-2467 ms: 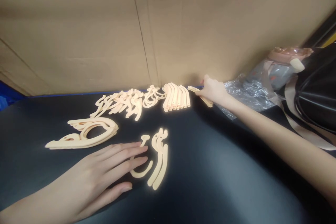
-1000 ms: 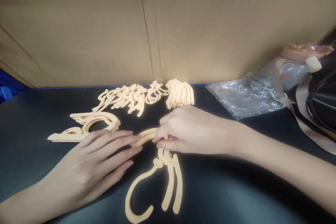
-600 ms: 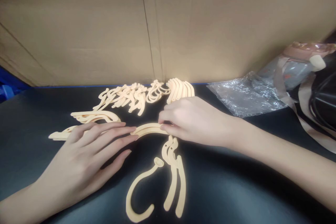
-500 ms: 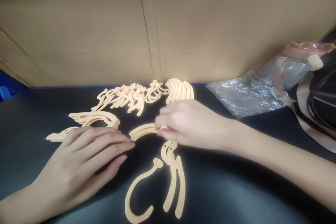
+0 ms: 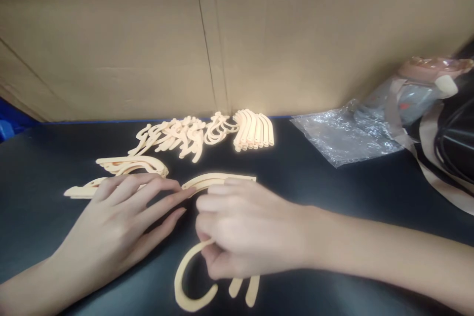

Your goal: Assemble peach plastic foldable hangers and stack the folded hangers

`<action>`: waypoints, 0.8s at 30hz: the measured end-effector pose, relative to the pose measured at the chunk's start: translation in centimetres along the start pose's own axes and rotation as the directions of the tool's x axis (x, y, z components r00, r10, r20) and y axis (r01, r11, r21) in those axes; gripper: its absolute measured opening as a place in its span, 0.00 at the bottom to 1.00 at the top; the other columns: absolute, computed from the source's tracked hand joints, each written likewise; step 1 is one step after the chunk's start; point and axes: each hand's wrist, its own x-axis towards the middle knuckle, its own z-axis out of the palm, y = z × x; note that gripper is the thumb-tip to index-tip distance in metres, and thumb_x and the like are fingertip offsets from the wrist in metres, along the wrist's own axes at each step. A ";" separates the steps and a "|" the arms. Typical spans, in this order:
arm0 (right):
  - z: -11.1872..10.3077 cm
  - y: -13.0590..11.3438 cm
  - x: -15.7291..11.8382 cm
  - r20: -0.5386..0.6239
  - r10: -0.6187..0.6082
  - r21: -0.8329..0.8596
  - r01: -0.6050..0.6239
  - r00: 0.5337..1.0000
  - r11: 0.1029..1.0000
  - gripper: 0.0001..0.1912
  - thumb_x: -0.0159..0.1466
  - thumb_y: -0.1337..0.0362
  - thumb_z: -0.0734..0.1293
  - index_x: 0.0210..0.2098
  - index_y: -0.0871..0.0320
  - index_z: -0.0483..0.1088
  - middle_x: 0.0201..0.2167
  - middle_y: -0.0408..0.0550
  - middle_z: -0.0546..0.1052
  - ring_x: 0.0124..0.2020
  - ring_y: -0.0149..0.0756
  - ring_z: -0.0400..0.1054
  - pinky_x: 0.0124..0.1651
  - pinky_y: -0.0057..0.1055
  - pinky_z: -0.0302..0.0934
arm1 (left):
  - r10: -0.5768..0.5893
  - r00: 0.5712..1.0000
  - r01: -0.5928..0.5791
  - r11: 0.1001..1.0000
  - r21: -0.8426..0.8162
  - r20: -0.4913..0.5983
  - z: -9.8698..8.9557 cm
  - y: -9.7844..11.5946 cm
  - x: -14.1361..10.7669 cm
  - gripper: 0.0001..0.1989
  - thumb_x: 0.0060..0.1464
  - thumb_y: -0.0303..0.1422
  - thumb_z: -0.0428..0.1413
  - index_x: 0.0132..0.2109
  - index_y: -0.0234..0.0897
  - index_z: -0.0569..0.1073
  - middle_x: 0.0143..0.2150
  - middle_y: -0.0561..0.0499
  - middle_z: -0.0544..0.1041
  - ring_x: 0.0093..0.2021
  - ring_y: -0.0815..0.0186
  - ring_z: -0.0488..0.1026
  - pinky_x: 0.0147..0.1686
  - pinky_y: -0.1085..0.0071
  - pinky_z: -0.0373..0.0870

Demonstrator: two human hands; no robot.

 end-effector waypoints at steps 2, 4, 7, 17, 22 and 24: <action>-0.9 0.7 0.4 -0.053 0.141 0.192 -0.128 0.989 0.973 0.03 0.53 0.71 0.70 0.26 0.60 0.72 0.25 0.38 0.68 0.29 0.27 0.60 0.34 0.27 0.56 | -0.006 1.000 0.006 1.000 -0.022 0.006 0.0 0.0 -0.1 0.11 0.65 0.30 0.49 0.47 0.41 0.76 0.41 0.51 0.78 0.43 0.57 0.70 0.41 0.61 0.59; -2.1 1.7 0.6 -0.080 0.280 0.379 -0.230 0.957 0.896 0.04 0.52 0.72 0.71 0.26 0.59 0.72 0.25 0.37 0.68 0.28 0.26 0.60 0.31 0.26 0.55 | -0.001 1.000 0.001 0.999 -0.036 0.006 0.0 0.1 -0.2 0.10 0.65 0.32 0.49 0.43 0.40 0.76 0.41 0.51 0.78 0.44 0.57 0.70 0.41 0.62 0.59; -3.1 3.4 0.7 -0.066 0.468 0.566 -0.354 0.881 0.745 0.05 0.57 0.68 0.69 0.25 0.58 0.71 0.20 0.36 0.63 0.23 0.26 0.57 0.27 0.26 0.53 | 0.029 0.999 -0.027 0.998 -0.050 0.038 -0.1 0.4 -0.1 0.07 0.64 0.31 0.51 0.39 0.38 0.73 0.39 0.51 0.77 0.43 0.59 0.70 0.41 0.63 0.59; -0.3 5.6 0.4 -0.008 0.550 0.734 -0.369 0.835 0.571 0.11 0.63 0.58 0.68 0.32 0.59 0.73 0.30 0.42 0.73 0.31 0.28 0.66 0.33 0.25 0.58 | -0.074 0.993 0.084 0.990 -0.109 0.091 -0.5 1.6 -0.1 0.05 0.63 0.28 0.51 0.44 0.37 0.69 0.36 0.51 0.76 0.37 0.59 0.70 0.38 0.64 0.60; 0.7 6.1 0.1 -0.006 0.592 0.725 -0.404 0.806 0.558 0.15 0.65 0.52 0.66 0.33 0.59 0.72 0.34 0.45 0.74 0.30 0.28 0.64 0.28 0.24 0.56 | -0.204 0.962 0.247 0.934 -0.258 0.181 -0.4 1.7 -0.5 0.10 0.61 0.27 0.50 0.50 0.38 0.67 0.38 0.52 0.74 0.38 0.63 0.71 0.38 0.66 0.66; 0.9 6.3 0.0 0.001 0.598 0.733 -0.408 0.802 0.545 0.16 0.65 0.51 0.65 0.33 0.59 0.72 0.34 0.46 0.74 0.29 0.28 0.63 0.27 0.24 0.55 | -0.237 0.953 0.285 0.914 -0.288 0.191 -0.4 1.8 -0.7 0.11 0.61 0.28 0.50 0.50 0.40 0.67 0.40 0.52 0.75 0.39 0.63 0.72 0.38 0.67 0.68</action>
